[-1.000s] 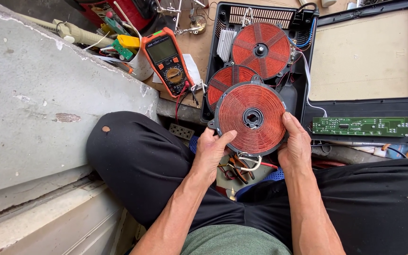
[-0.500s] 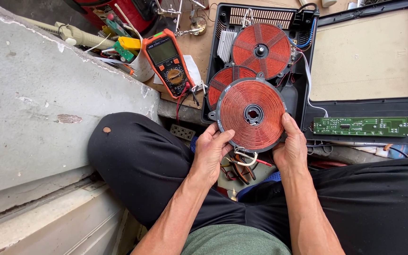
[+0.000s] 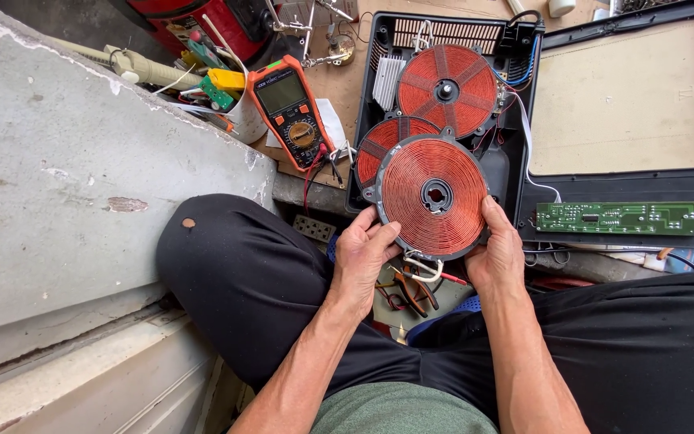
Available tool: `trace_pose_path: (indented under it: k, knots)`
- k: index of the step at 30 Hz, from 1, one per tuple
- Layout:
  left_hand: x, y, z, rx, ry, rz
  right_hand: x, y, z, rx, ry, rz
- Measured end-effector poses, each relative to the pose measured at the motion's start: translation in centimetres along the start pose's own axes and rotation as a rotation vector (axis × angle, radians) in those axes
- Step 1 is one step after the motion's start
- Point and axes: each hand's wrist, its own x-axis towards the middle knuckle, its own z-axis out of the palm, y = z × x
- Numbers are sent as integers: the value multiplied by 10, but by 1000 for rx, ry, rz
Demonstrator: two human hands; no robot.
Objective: Securing a new induction coil into an induction cooker housing and connecting the electrical wiring.
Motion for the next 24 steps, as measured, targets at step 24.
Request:
trace_pose_path:
  k: [24]
  knots:
    - [14,-15,-1,143,269,148,-7,-3,3,-64,-30,-60]
